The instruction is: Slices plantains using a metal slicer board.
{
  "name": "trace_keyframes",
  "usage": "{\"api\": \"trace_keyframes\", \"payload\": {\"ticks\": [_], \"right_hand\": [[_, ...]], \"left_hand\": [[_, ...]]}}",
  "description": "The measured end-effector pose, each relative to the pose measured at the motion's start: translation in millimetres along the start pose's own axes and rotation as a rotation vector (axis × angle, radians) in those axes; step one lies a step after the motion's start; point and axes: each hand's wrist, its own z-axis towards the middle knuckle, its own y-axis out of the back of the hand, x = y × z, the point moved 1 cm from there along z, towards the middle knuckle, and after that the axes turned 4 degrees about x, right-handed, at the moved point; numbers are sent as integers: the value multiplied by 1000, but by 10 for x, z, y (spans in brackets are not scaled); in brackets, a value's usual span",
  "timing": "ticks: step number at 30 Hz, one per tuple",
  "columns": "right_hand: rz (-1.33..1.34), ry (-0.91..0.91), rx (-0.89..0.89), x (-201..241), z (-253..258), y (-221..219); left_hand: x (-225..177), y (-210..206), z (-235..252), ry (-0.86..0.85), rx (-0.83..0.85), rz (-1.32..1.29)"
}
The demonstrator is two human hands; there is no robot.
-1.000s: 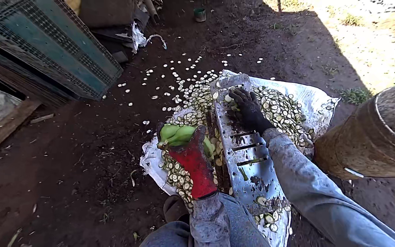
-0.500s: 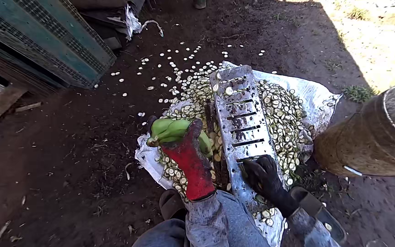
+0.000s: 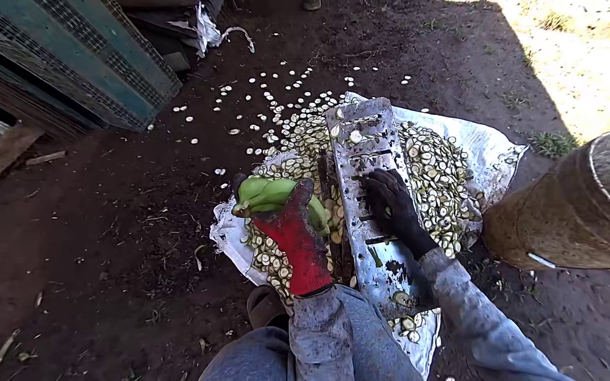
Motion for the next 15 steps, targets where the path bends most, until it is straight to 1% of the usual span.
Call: {"api": "trace_keyframes", "payload": {"ticks": [2, 3, 4, 5, 7, 10, 11, 12, 13, 14, 15], "right_hand": [[0, 23, -5, 224, -751, 33], [-14, 44, 3, 283, -898, 53], [-36, 57, 7, 282, -884, 64], [-69, 64, 13, 229, -738, 59], [-135, 58, 57, 12, -127, 18], [-190, -52, 100, -347, 902, -97], [-200, -108, 120, -387, 1117, -108], [-202, -151, 134, -390, 1218, -114], [-186, -171, 129, -350, 1187, -110], [-166, -167, 115, -279, 1007, -86], [-141, -128, 98, -182, 723, -47]], "left_hand": [[-24, 4, -25, -20, 22, -45], [-38, -10, -23, -22, 21, -59], [-43, -19, -32, -20, 25, -68], [-41, -26, -53, -17, 35, -69], [-38, -52, -74, -18, 48, -55], [2, -79, -36, 4, 11, -1], [28, -70, -16, 15, -8, 29], [52, -56, 12, 15, -24, 60], [77, -31, 36, 15, -29, 87], [99, -8, 53, 11, -26, 106], [102, 2, 62, 1, -16, 92]]}}
